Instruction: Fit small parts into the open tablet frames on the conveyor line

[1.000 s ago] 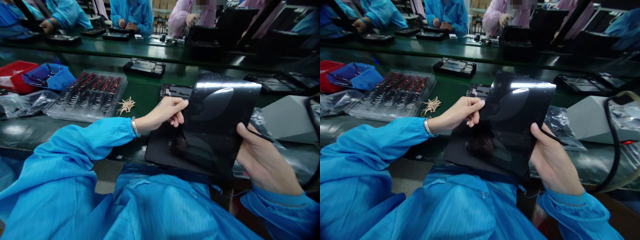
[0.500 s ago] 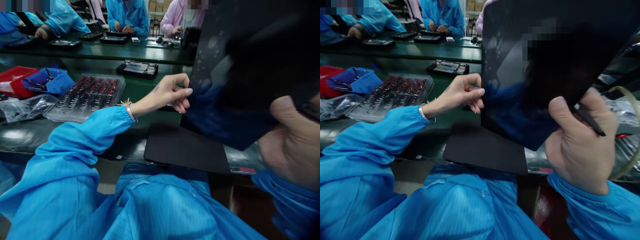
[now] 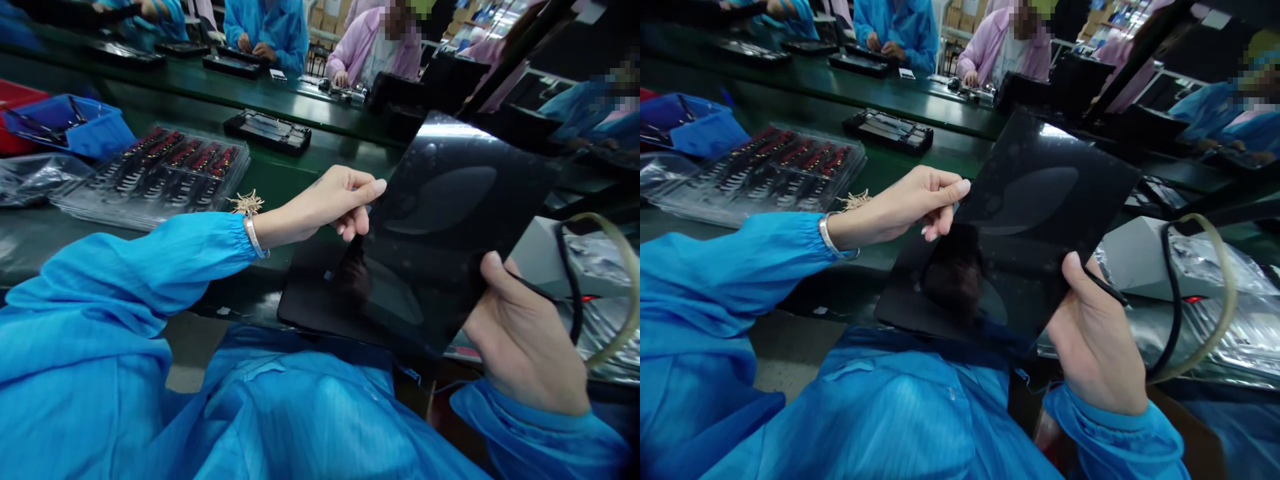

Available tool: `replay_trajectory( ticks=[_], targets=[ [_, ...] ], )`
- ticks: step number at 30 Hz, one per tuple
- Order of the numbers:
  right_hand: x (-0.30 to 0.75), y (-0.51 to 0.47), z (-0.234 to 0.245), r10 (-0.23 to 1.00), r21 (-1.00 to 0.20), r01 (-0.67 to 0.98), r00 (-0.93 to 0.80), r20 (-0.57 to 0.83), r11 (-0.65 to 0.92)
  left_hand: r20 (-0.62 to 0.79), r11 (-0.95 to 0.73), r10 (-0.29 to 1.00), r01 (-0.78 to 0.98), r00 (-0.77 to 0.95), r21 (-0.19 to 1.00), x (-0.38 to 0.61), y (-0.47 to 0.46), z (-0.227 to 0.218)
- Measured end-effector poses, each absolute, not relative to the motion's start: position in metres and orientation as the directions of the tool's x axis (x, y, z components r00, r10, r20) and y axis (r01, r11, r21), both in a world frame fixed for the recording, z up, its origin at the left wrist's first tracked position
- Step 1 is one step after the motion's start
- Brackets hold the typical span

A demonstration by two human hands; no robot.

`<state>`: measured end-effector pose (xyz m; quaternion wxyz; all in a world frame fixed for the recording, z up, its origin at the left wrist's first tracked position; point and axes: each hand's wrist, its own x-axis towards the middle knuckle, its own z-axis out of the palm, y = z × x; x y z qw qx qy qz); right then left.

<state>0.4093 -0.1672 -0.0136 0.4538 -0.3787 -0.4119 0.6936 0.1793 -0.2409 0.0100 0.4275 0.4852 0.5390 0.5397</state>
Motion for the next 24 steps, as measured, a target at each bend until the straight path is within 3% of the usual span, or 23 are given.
replay_trajectory(
  ticks=[21, 24],
  targets=[
    [0.416, -0.158, -0.029, 0.915, -0.965, -0.208, -0.398, -0.066, -0.16, 0.055, -0.047, 0.988, 0.059, -0.142, 0.997, 0.173, -0.233, -0.004],
    [0.419, -0.155, -0.022, 0.911, -0.98, -0.196, -0.408, 0.066, -0.017, 0.089, -0.082, 0.993, 0.089, -0.078, 0.993, 0.167, -0.233, -0.004]
  ],
)
